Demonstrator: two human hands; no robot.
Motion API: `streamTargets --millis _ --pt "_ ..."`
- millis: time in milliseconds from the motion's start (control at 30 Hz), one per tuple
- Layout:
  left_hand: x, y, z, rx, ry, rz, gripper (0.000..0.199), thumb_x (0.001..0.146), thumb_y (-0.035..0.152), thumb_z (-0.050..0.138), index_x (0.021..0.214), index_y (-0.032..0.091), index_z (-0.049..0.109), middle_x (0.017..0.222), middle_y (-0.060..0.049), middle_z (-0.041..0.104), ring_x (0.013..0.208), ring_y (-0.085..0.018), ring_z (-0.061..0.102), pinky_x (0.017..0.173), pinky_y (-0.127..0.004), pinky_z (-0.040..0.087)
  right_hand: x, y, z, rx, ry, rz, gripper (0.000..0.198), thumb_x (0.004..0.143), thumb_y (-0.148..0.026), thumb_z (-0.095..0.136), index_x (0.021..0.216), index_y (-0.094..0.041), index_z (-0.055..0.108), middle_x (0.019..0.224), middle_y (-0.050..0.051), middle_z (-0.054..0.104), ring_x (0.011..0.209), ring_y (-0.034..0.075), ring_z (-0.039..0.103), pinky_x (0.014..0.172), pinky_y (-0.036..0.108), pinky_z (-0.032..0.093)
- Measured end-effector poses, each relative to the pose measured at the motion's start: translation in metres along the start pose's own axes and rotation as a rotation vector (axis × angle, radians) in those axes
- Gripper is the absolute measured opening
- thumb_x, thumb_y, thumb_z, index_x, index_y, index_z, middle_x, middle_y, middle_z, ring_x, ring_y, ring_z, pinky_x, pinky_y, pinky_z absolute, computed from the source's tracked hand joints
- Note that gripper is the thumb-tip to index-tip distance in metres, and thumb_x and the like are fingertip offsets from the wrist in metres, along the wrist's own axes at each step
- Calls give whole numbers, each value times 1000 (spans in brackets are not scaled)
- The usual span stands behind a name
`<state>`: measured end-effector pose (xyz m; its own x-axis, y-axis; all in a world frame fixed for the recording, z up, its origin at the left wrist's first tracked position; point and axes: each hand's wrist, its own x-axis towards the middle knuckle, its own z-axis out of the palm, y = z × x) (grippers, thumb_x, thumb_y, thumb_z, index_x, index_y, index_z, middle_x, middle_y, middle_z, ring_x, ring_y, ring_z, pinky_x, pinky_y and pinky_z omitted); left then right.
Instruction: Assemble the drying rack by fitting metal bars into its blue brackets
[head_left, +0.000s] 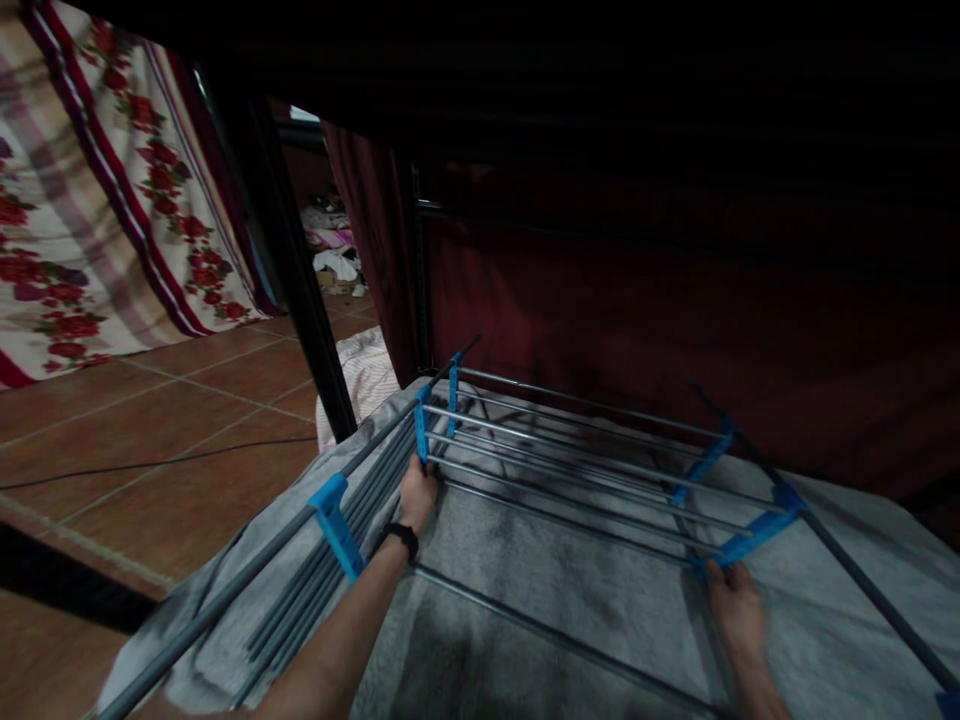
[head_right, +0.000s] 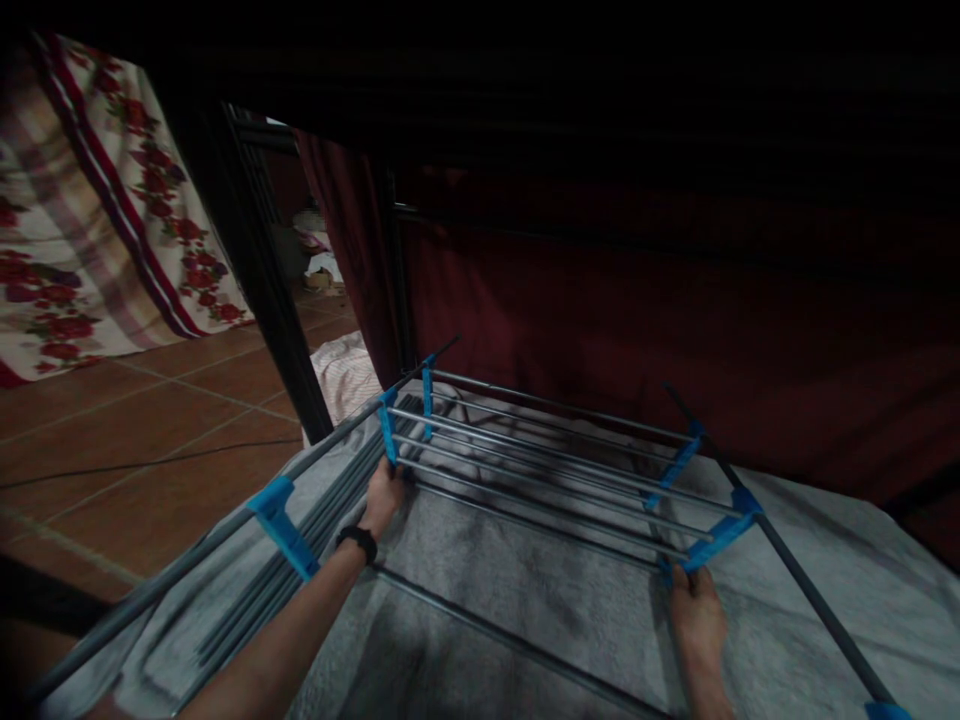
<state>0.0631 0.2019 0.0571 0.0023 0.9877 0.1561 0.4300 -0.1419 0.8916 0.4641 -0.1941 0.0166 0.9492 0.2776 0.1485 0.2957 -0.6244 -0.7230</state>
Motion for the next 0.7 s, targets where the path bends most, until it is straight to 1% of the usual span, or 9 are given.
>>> streamTargets --millis 67,133,200,267,367,467,533,600,700 --pt "-2 4 -1 4 6 -1 26 89 14 53 113 20 62 102 -9 74 107 -26 70 100 -37 52 -2 -3 -2 29 -8 0 39 79 -63 43 92 -27 51 93 12 67 89 33 64 82 48 49" --pt "-11 5 -4 6 24 -7 34 87 12 54 120 19 60 112 -10 73 116 -25 68 106 -38 50 -13 -3 -3 62 22 -40 49 76 -65 47 102 -23 54 103 16 68 100 37 65 90 51 51" --pt "-32 3 -10 15 44 15 42 87 11 55 129 18 58 127 -14 69 129 -26 62 114 -42 46 -38 -2 2 85 68 -77 60 77 -68 47 111 -19 55 110 19 67 110 39 64 97 53 51" --pt "-65 -3 -17 37 29 119 45 91 12 52 136 17 56 139 -16 63 137 -27 57 120 -47 42 -77 -1 11 105 37 -118 66 82 -72 45 117 -17 58 114 18 67 112 38 64 100 53 52" --pt "-128 -17 -28 96 -134 372 44 98 14 45 140 19 58 147 -15 59 140 -26 55 121 -49 44 -144 -3 29 165 -190 -330 60 91 -70 44 121 -21 63 122 16 67 117 35 65 105 53 51" --pt "-179 -29 -38 188 -308 501 47 100 13 41 142 22 60 150 -13 57 139 -25 55 117 -48 49 -189 -2 46 71 -298 -549 53 95 -66 43 115 -25 69 121 14 71 113 35 67 98 54 54" --pt "-198 -35 -45 258 -349 544 49 101 11 40 143 24 60 150 -12 57 138 -25 56 115 -48 51 -196 3 53 -48 -298 -652 51 95 -66 43 111 -27 71 116 13 73 106 36 69 87 54 57" --pt "-206 -38 -55 320 -357 578 49 100 9 41 142 24 61 148 -12 59 136 -25 57 113 -48 53 -191 7 58 -136 -318 -722 49 95 -63 41 105 -27 72 111 13 73 99 36 70 79 53 56" --pt "-206 -37 -75 376 -334 595 46 101 9 41 137 24 63 144 -11 61 131 -24 59 110 -46 53 -179 8 58 -182 -393 -752 46 96 -55 37 99 -25 71 108 14 74 97 37 71 78 55 56"
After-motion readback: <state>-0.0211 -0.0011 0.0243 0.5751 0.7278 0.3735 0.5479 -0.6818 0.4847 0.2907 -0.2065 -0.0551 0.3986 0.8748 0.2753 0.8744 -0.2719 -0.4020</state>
